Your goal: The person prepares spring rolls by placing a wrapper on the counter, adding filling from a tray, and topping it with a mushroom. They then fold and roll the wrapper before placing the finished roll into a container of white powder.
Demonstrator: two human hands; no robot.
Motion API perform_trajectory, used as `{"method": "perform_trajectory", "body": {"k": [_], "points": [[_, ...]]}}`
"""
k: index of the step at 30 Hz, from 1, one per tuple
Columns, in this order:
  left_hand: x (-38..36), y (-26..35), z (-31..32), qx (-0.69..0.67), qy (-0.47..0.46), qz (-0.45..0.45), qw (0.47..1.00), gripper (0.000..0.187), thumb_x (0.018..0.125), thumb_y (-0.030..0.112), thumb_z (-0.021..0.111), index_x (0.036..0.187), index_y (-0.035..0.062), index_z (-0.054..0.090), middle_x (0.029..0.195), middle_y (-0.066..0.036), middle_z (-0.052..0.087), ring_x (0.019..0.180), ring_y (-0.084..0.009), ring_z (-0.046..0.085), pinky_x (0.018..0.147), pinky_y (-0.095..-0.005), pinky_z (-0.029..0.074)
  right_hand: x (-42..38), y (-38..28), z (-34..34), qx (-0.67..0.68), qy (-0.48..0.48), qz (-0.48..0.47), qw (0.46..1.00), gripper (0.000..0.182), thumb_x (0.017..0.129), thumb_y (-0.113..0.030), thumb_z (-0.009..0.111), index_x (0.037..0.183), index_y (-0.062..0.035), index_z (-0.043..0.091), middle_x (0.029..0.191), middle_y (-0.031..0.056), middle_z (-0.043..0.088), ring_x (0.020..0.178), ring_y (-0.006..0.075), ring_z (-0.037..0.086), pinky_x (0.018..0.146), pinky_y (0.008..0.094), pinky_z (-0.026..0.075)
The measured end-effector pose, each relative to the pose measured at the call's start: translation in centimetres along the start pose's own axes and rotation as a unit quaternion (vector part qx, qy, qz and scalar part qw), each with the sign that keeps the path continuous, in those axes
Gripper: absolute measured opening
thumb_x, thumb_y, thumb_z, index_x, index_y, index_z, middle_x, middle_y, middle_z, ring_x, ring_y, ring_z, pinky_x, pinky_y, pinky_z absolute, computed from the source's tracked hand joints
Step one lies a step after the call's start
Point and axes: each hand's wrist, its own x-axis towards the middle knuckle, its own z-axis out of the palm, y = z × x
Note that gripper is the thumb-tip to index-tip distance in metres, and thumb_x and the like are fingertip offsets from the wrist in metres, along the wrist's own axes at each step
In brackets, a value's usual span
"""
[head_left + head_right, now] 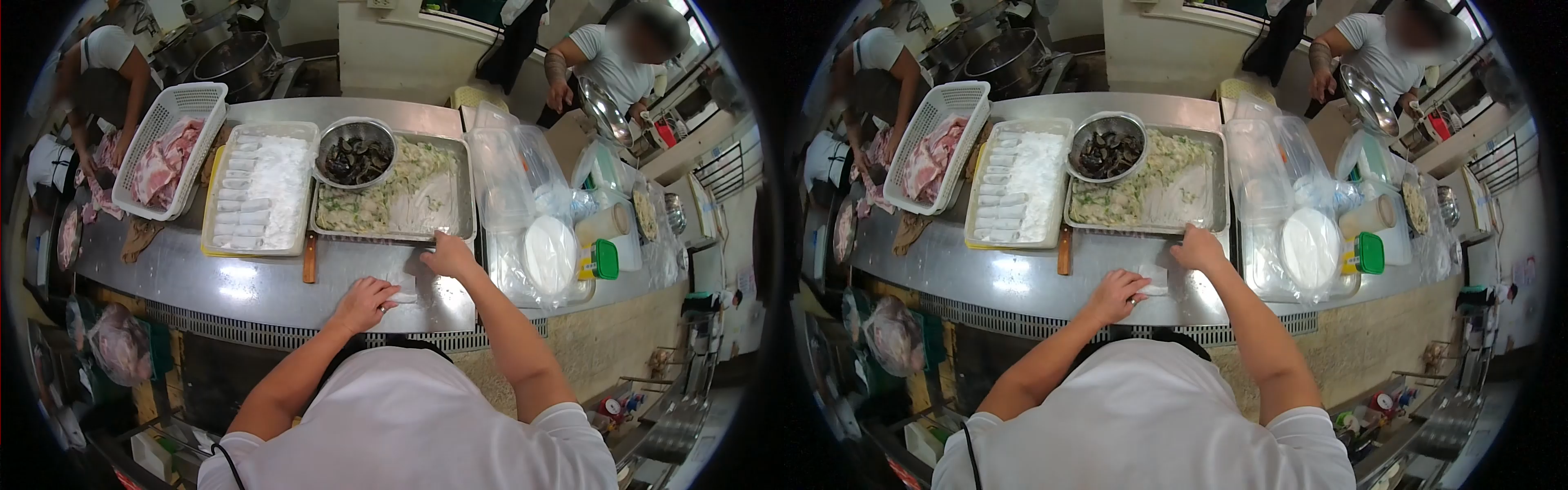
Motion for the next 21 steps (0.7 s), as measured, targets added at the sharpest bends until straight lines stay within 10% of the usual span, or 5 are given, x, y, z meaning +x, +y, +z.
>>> {"method": "perform_trajectory", "body": {"k": [9, 12, 16, 19, 21], "points": [[-0.3, 0.2, -0.1, -0.016, 0.012, -0.016, 1.000, 0.040, 0.094, 0.025, 0.083, 0.131, 0.0123, 0.075, 0.122, -0.006, 0.074, 0.112, -0.0315, 0.066, 0.099, -0.0457, 0.052, -0.1, -6.4, -2.2, 0.140, -0.145, 0.037, 0.979, 0.063, 0.093, -0.023, 0.073, 0.149, 0.0035, 0.062, 0.103, 0.0269, 0.078, 0.093, 0.0304, 0.080, 0.082, 0.0442, 0.064], [-0.4, 0.2, 0.0, -0.016, 0.006, -0.021, 1.000, 0.039, 0.095, 0.026, 0.082, 0.131, 0.0126, 0.075, 0.122, -0.005, 0.074, 0.112, -0.0310, 0.067, 0.099, -0.0456, 0.052, 0.6, -4.3, -0.2, 0.467, -0.174, 0.017, 0.867, 0.063, 0.098, -0.012, 0.069, 0.158, -0.0014, 0.056, 0.082, 0.0110, 0.072, 0.061, 0.0203, 0.068, 0.056, 0.0368, 0.058], [-0.4, -0.2, 0.0, -0.026, -0.002, -0.021, 0.999, 0.039, 0.094, 0.026, 0.082, 0.130, 0.0133, 0.075, 0.123, -0.005, 0.074, 0.112, -0.0311, 0.067, 0.098, -0.0458, 0.052, -2.3, -2.3, -1.3, 0.634, -0.247, 0.050, 0.731, 0.061, 0.098, 0.000, 0.064, 0.159, -0.0073, 0.059, 0.092, 0.0070, 0.068, 0.082, 0.0175, 0.071, 0.076, 0.0379, 0.061], [-0.3, -0.2, 0.2, -0.029, 0.006, -0.015, 0.999, 0.040, 0.092, 0.025, 0.084, 0.129, 0.0136, 0.075, 0.123, -0.005, 0.074, 0.111, -0.0315, 0.067, 0.096, -0.0459, 0.052, -4.3, -0.9, 0.3, 0.573, -0.214, 0.012, 0.791, 0.066, 0.097, 0.000, 0.065, 0.162, -0.0071, 0.055, 0.101, 0.0067, 0.068, 0.083, 0.0176, 0.070, 0.076, 0.0352, 0.061], [-0.4, -0.1, 0.2, -0.023, 0.011, -0.014, 1.000, 0.040, 0.091, 0.025, 0.084, 0.128, 0.0139, 0.076, 0.123, -0.004, 0.074, 0.110, -0.0310, 0.067, 0.096, -0.0456, 0.053, -4.8, 1.2, 2.9, 0.308, -0.120, -0.128, 0.935, 0.078, 0.092, 0.000, 0.069, 0.167, -0.0163, 0.051, 0.135, 0.0163, 0.064, 0.112, 0.0306, 0.069, 0.096, 0.0445, 0.059]]}}
